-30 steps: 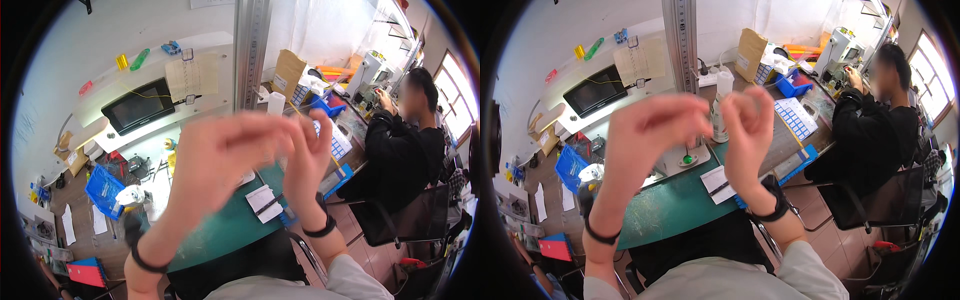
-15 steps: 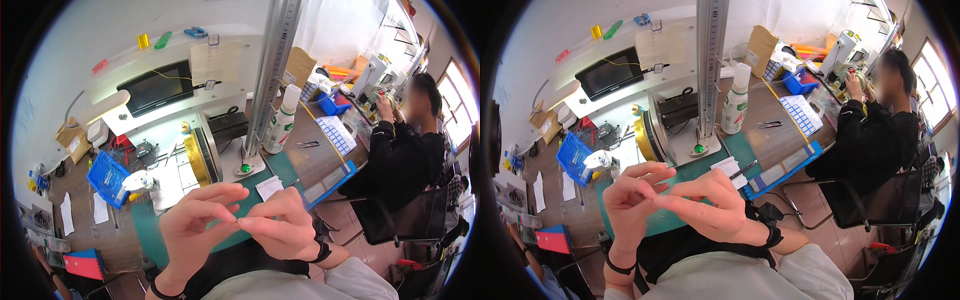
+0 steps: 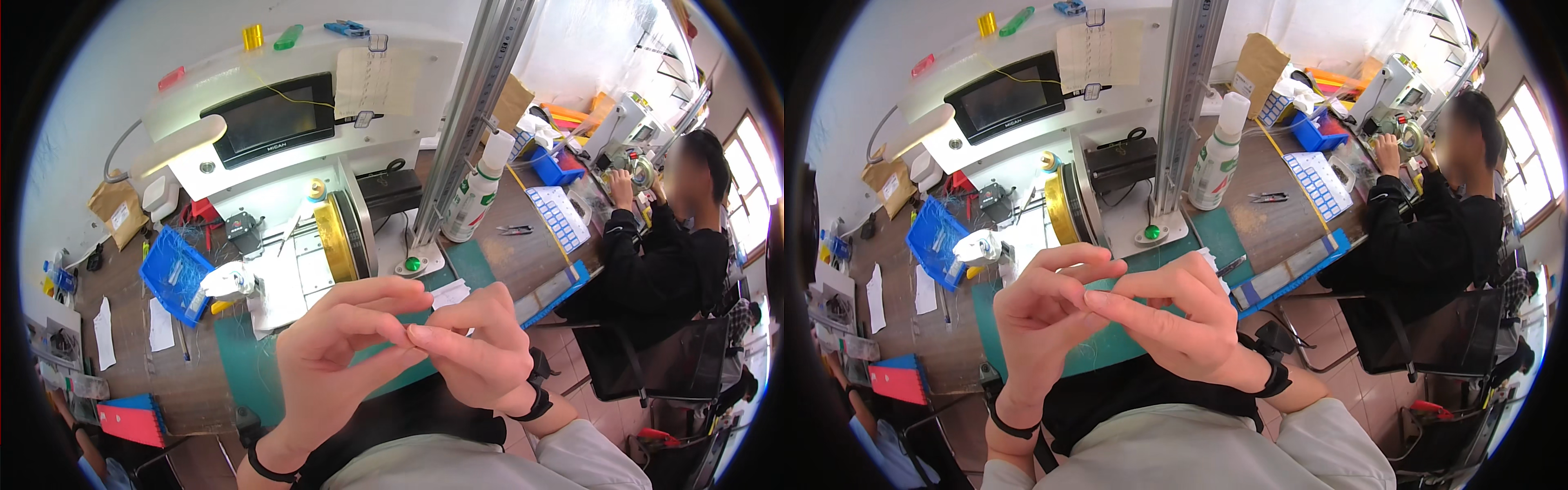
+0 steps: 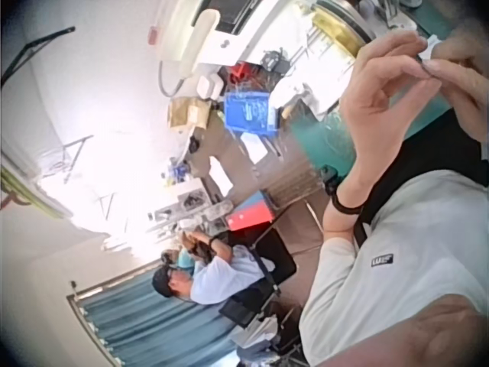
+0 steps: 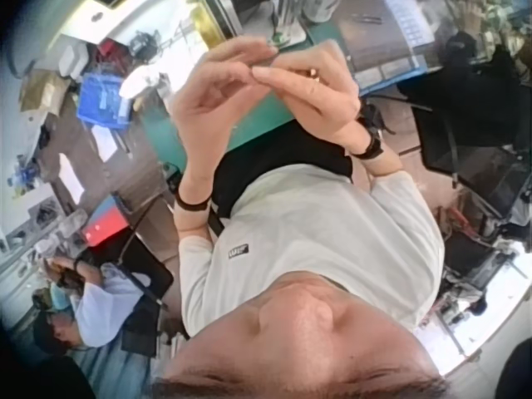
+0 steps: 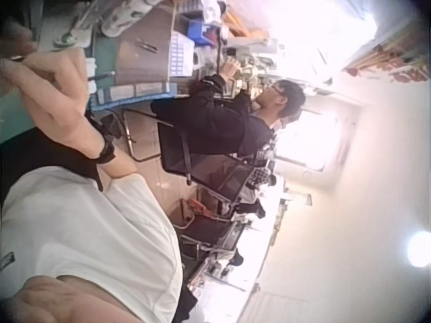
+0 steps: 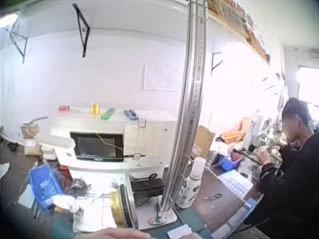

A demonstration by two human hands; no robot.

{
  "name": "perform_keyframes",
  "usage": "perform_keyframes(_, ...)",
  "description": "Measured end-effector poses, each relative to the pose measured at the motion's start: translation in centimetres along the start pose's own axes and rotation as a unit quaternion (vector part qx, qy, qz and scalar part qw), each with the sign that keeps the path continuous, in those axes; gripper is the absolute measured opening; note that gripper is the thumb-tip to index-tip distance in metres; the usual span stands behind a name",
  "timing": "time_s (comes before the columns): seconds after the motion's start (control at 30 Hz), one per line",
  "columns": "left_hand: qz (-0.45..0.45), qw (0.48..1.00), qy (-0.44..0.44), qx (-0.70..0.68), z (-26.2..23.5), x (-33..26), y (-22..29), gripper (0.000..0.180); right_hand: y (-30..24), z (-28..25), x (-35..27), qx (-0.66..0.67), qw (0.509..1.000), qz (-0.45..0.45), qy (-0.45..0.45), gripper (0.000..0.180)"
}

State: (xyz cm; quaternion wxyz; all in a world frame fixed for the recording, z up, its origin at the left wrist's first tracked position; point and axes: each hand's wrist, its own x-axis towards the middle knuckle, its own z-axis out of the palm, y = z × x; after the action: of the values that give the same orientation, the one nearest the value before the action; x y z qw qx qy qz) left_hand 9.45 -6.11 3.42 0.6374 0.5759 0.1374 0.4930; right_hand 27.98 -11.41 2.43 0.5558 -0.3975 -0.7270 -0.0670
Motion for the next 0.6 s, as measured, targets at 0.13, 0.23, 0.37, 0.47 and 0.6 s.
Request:
perform_keyframes(0.13, -0.01, 1.0, 0.023, 0.012, 0.2, 0.3, -0.1, 0.023, -0.4, -0.1, 0.8, 0.084, 0.994, 0.061, -0.022, 0.047)
perform_keyframes(0.23, -0.003, 0.996, -0.052, 0.078, -0.8, 0.8, 0.1, 0.024, -0.1, -0.9, 0.4, 0.154, 0.981, 0.113, -0.044, 0.036)
perform_keyframes(0.37, 0.047, 0.971, -0.093, 0.217, -0.5, 1.5, 1.0, 0.026, 0.8, -1.6, -0.1, -0.01, 0.997, -0.066, -0.045, 0.03)
perform_keyframes(0.47, 0.017, 0.972, -0.107, 0.21, -0.1, 1.4, 1.2, 0.032, -0.3, -2.0, -0.1, 0.193, 0.972, 0.121, -0.047, 0.03)
perform_keyframes(0.6, -0.027, 0.984, -0.123, -0.123, -0.6, 0.7, -0.2, 0.079, -0.4, -4.6, -1.8, 0.645, 0.644, 0.41, 0.026, 0.031)
